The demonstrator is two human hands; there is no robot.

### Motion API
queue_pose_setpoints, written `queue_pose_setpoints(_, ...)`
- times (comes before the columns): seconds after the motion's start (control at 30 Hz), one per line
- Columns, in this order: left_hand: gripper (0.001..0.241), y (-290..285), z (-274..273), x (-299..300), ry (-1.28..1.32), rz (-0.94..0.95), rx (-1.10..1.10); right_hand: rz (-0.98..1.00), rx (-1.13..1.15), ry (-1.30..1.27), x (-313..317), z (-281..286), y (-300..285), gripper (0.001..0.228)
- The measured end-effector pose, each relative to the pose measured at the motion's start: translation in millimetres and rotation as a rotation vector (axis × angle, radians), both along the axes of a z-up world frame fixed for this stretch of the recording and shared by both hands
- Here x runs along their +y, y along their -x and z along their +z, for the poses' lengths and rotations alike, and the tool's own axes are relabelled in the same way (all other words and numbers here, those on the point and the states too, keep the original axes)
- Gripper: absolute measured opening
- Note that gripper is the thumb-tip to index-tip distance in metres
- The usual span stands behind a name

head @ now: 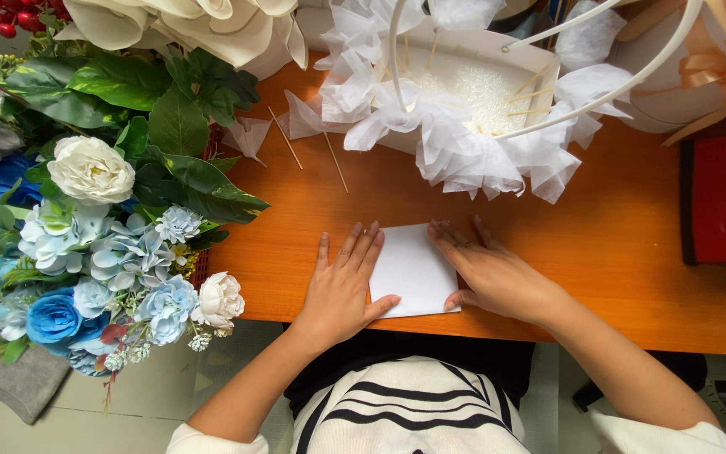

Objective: The person folds a large sheet of white tissue paper multiple times on an orange table, smoothing the creases with their hands. They then use scissors to trim the folded paper into a smaller shape.

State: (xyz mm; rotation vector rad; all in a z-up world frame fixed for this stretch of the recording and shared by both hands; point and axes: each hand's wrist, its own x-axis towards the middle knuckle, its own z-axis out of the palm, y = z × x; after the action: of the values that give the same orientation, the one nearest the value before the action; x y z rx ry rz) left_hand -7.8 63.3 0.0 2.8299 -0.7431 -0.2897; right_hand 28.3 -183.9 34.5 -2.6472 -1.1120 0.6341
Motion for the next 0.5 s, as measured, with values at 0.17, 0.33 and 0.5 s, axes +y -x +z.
queue_pose_setpoints(0.17,0.100,-3.1,7.7,11.1,0.018,0.005,0.059,0.011,0.016,0.025,1.7,4.5,-1.0,0.098)
queue_pose_setpoints(0.33,0.107,-4.8,14.3,12.5,0.034,0.016,0.136,0.026,0.021,0.050,1.9,6.0,1.1,0.106)
queue_pose_setpoints(0.5,0.114,-8.6,23.3,16.2,0.046,0.046,0.181,0.022,0.042,0.067,1.6,9.5,-0.5,0.111)
